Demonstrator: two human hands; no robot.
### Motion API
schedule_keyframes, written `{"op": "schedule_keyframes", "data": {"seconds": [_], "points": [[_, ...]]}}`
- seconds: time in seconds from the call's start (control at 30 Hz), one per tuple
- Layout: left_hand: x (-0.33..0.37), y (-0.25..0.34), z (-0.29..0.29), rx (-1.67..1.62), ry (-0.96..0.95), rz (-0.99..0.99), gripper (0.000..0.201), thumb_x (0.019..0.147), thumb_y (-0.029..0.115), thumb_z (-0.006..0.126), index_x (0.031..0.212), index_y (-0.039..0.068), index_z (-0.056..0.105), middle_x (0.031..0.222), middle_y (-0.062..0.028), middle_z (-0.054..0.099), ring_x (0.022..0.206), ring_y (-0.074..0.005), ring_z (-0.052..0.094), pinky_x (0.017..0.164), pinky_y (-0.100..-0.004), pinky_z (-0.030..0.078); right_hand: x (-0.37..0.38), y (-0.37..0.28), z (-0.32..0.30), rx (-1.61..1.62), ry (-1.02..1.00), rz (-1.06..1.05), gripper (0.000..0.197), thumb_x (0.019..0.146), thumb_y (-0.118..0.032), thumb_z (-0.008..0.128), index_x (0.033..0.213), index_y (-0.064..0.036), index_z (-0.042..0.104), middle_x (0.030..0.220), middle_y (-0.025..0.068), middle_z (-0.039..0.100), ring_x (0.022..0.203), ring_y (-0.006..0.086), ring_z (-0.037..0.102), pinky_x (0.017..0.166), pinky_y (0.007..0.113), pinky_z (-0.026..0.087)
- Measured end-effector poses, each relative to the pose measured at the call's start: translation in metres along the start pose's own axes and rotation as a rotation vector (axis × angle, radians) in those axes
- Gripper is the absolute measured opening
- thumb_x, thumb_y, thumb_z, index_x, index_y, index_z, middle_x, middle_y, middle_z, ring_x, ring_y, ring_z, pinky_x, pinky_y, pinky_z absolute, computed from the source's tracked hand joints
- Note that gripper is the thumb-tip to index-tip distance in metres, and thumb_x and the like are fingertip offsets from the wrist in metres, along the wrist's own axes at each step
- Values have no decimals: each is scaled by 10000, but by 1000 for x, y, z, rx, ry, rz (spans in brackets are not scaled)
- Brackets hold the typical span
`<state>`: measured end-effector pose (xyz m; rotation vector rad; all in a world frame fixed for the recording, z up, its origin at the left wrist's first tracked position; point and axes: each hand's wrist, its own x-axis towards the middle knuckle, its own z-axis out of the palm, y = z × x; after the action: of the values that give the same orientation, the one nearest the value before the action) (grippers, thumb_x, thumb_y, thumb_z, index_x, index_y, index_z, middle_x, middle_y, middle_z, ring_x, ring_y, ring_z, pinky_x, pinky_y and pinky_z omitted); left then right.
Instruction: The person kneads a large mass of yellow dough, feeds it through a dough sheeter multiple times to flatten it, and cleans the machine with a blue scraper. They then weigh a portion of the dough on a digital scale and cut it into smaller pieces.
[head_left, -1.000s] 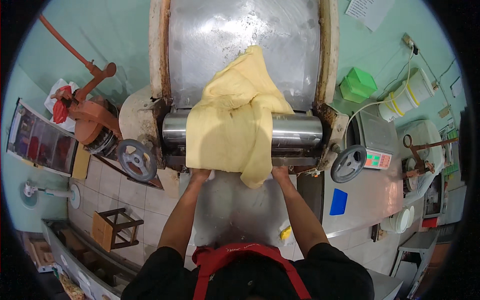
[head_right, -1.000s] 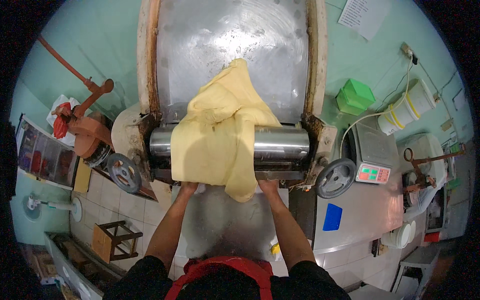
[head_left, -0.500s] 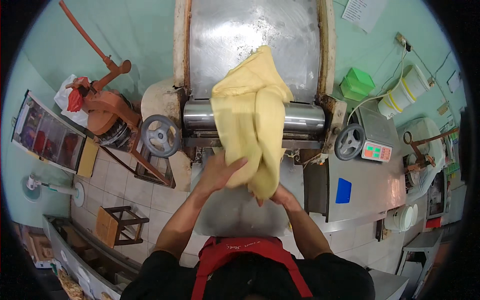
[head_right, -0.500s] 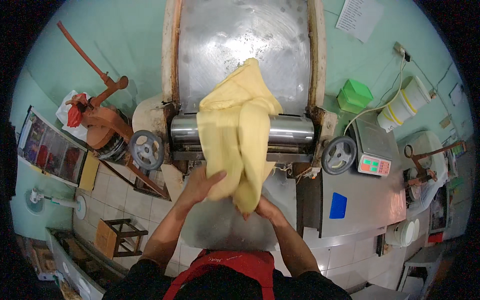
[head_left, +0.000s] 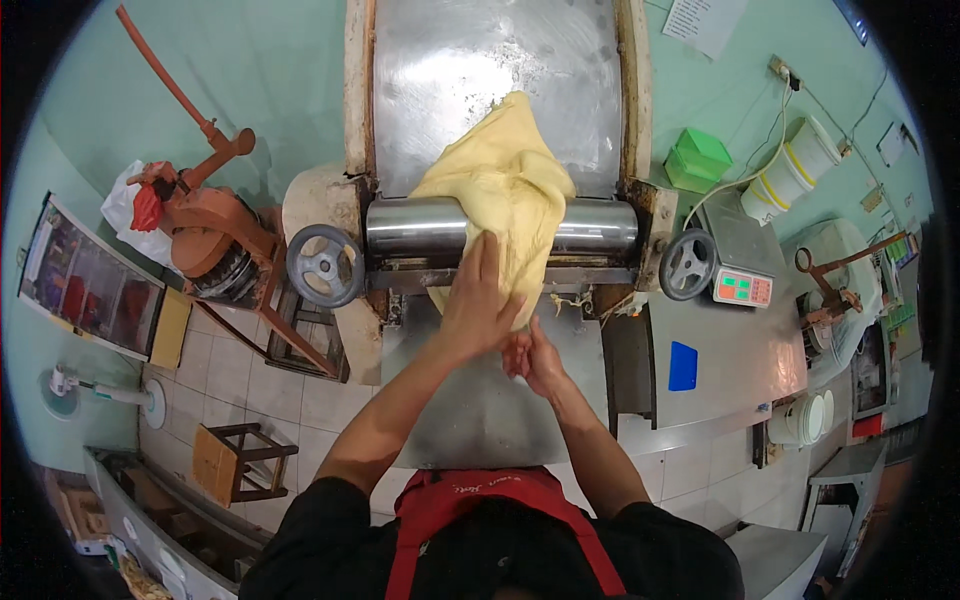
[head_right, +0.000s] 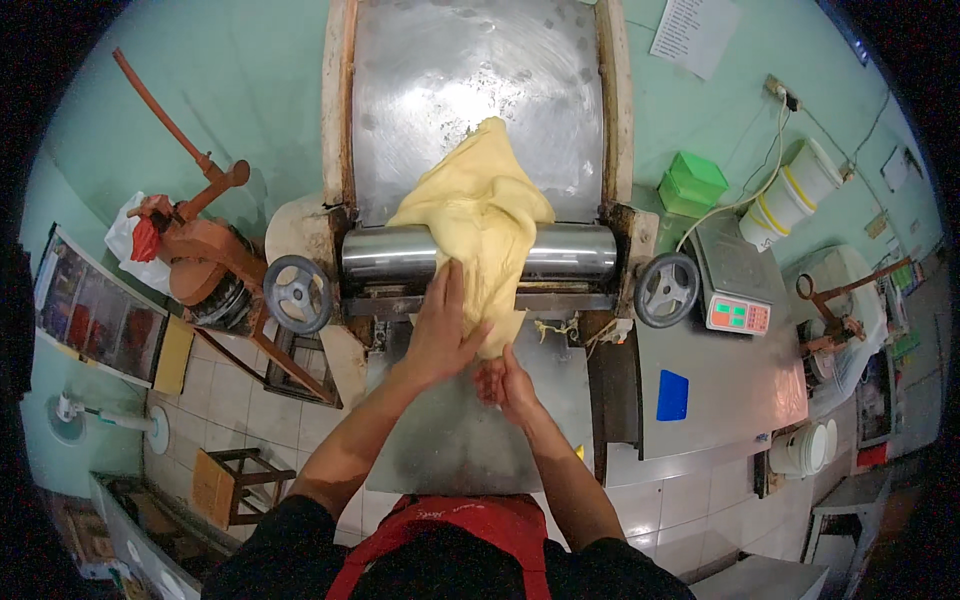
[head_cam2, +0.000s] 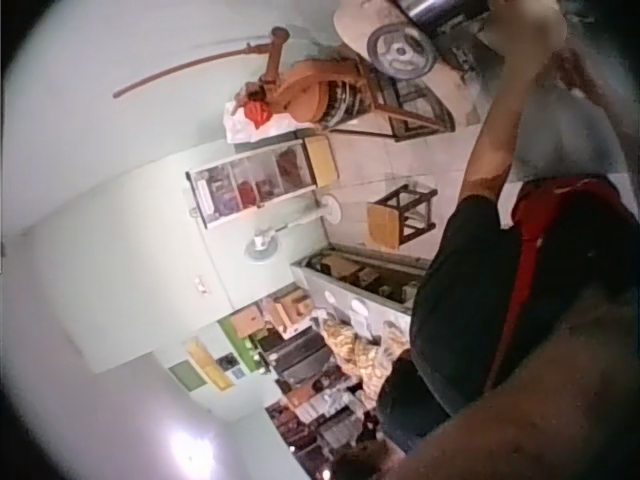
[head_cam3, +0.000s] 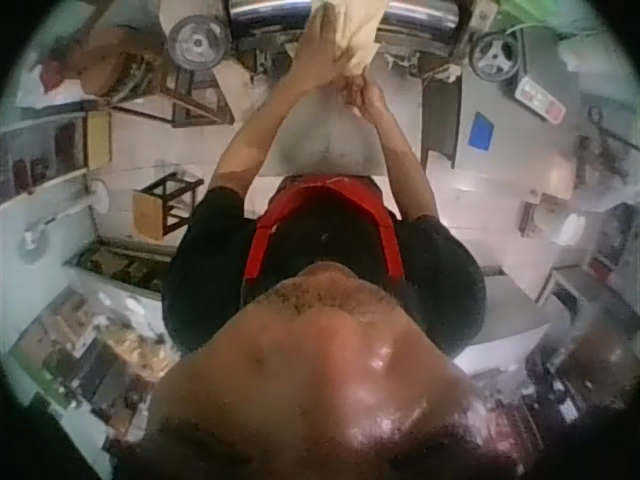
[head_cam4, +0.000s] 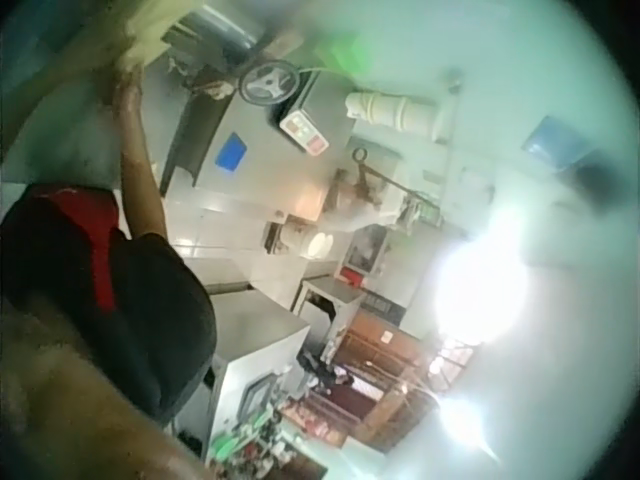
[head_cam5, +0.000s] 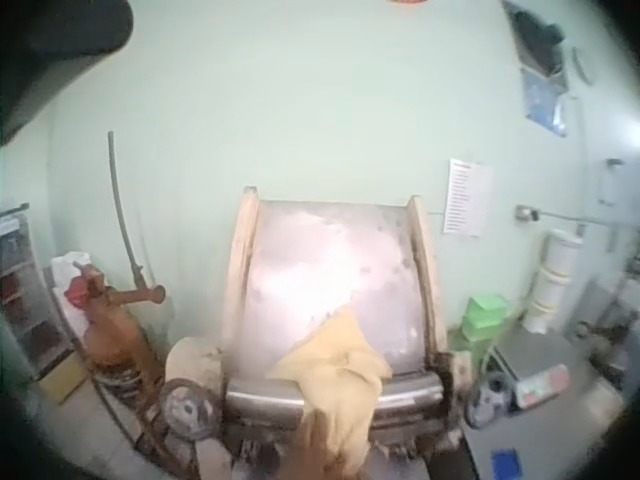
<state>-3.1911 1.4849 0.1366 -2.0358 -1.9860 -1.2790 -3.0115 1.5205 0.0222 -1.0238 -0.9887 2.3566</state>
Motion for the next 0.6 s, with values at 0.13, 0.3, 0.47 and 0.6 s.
{"op": "schedule_keyframes", "data": {"seconds": [0.13, 0.3, 0.47, 0.6], "points": [[-92, -13, 15, -246, -59, -97, 782, 890, 196, 741, 1532, -26, 352, 1468, -288, 415, 1380, -476, 410, 1194, -531, 321, 1, 28, -68, -206, 218, 198, 665, 1072, -663, 351, 944, -91, 666, 780, 59, 661, 632, 204, 611, 564, 331, 460], [-146, -93, 84, -156, 182, -780, 874, 795, 218, 850, 1486, -20, 370, 1375, -243, 466, 1335, -416, 455, 1136, -515, 369, 34, -2, -152, -312, 407, 97, 566, 1082, -584, 425, 1096, -66, 654, 941, 79, 698, 850, 195, 654, 756, 405, 514], [-108, -222, 110, 92, -201, -607, 775, 856, 383, 792, 1481, 57, 470, 1441, -161, 545, 1384, -327, 475, 1149, -501, 374, 107, -39, -179, -845, 532, -397, 496, 1043, -461, 572, 1339, -68, 631, 1337, 147, 654, 1236, 329, 601, 1087, 478, 448], [-80, -211, 128, 51, -313, -712, 580, 905, 373, 764, 1385, 89, 606, 1436, -96, 623, 1304, -283, 576, 1107, -489, 441, 144, -34, -219, -1632, 527, -652, 471, 1035, -415, 572, 1388, -106, 619, 1428, 178, 607, 1348, 388, 523, 1148, 491, 400]]}}
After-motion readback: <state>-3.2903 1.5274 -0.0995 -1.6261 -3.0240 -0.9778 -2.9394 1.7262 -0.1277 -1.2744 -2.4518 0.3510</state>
